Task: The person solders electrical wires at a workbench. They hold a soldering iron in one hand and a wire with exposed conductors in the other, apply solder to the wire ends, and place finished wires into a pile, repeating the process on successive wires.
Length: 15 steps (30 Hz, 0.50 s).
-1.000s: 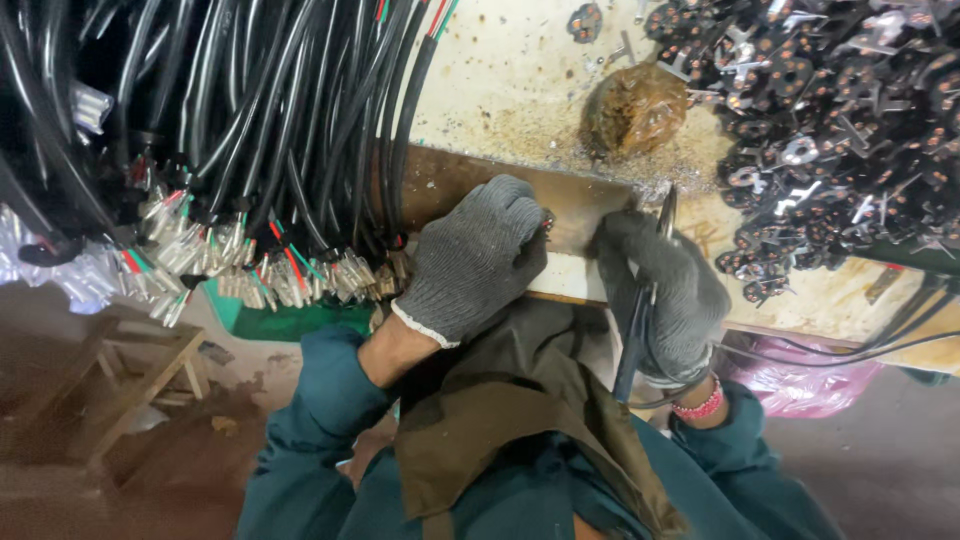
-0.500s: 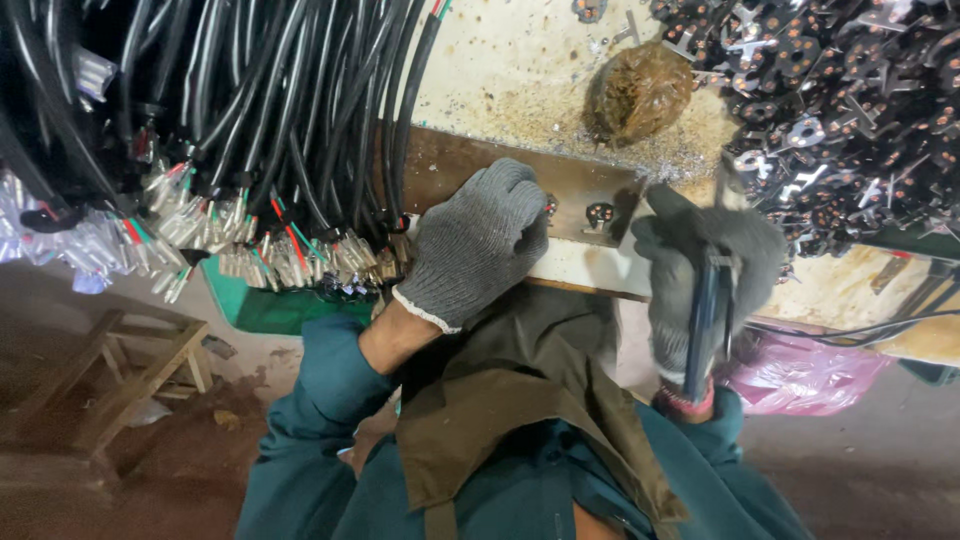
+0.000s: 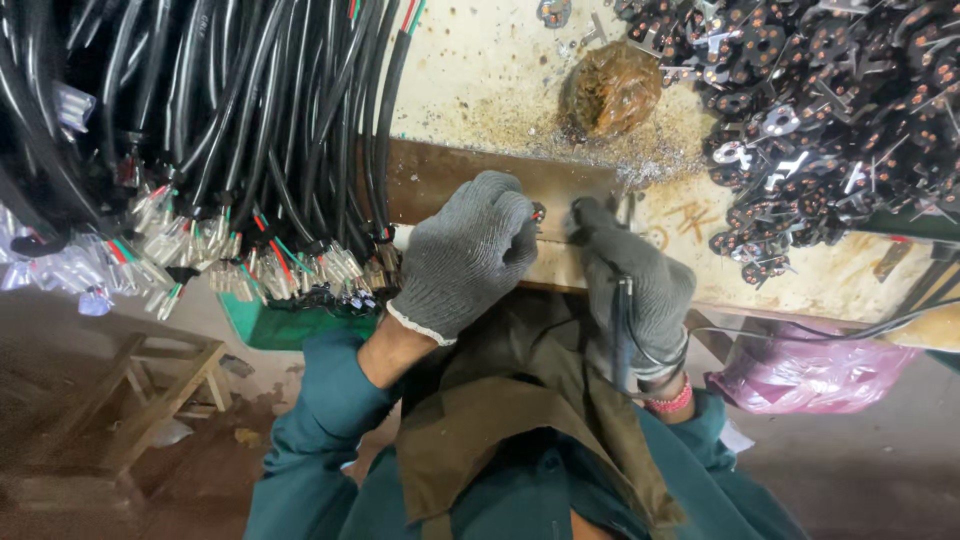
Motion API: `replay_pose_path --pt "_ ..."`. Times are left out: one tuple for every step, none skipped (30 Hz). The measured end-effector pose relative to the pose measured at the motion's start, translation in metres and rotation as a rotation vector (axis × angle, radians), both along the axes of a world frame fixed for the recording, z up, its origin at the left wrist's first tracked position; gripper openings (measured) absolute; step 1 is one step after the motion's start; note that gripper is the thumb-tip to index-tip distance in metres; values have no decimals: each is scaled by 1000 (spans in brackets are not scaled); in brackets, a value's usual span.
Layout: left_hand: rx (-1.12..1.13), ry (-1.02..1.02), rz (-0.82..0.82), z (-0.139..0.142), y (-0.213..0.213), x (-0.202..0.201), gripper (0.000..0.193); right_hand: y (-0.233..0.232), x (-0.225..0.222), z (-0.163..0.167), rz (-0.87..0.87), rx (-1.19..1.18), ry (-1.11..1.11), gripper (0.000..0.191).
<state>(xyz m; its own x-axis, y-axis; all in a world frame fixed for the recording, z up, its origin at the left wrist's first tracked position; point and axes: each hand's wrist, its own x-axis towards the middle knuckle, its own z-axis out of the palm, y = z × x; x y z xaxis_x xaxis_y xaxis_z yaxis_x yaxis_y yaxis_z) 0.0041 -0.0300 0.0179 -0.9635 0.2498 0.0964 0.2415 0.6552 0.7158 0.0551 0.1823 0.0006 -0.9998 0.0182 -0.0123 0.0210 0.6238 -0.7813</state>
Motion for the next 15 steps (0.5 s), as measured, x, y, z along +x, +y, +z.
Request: replay_pose_path --pt "-3 -6 -4 0 2 1 14 -6 -2 4 37 114 130 14" --pt "-6 -12 -4 -1 4 3 14 -4 -8 8 45 15 153 14" --pt "-8 -26 -24 -3 6 5 16 -4 -11 11 21 -119 150 14" --pt "-10 -40 -44 -4 9 6 17 -3 -12 13 -40 -266 122 15" --pt "-14 -49 -60 -7 11 8 19 0 -12 14 -98 -316 107 16" --pt "-28 -77 -70 -9 14 9 18 2 -10 13 -127 -352 102 17" --pt "-43 -107 -83 -11 16 10 18 5 -7 13 -151 -351 98 18" --pt "-57 -133 -102 -13 18 10 17 7 -3 10 -124 -263 91 19" --pt "-30 -87 -97 -14 19 10 18 7 1 6 -104 -185 85 21" --pt "-1 -43 -92 -14 20 10 20 7 5 2 -79 -126 79 23" --pt "27 -5 -86 -13 21 10 21 3 8 -4 -106 -184 41 24" --pt "18 -10 -92 -12 21 9 21 2 10 -6 -147 -262 1 26" --pt "5 -12 -96 -11 21 9 21 -2 10 -10 -195 -363 -28 28" --pt "-7 -17 -103 -10 20 9 21 -4 8 -13 -150 -263 5 30" --pt "-5 -38 -117 -9 19 10 22 -9 6 -16 -83 -90 49 32"
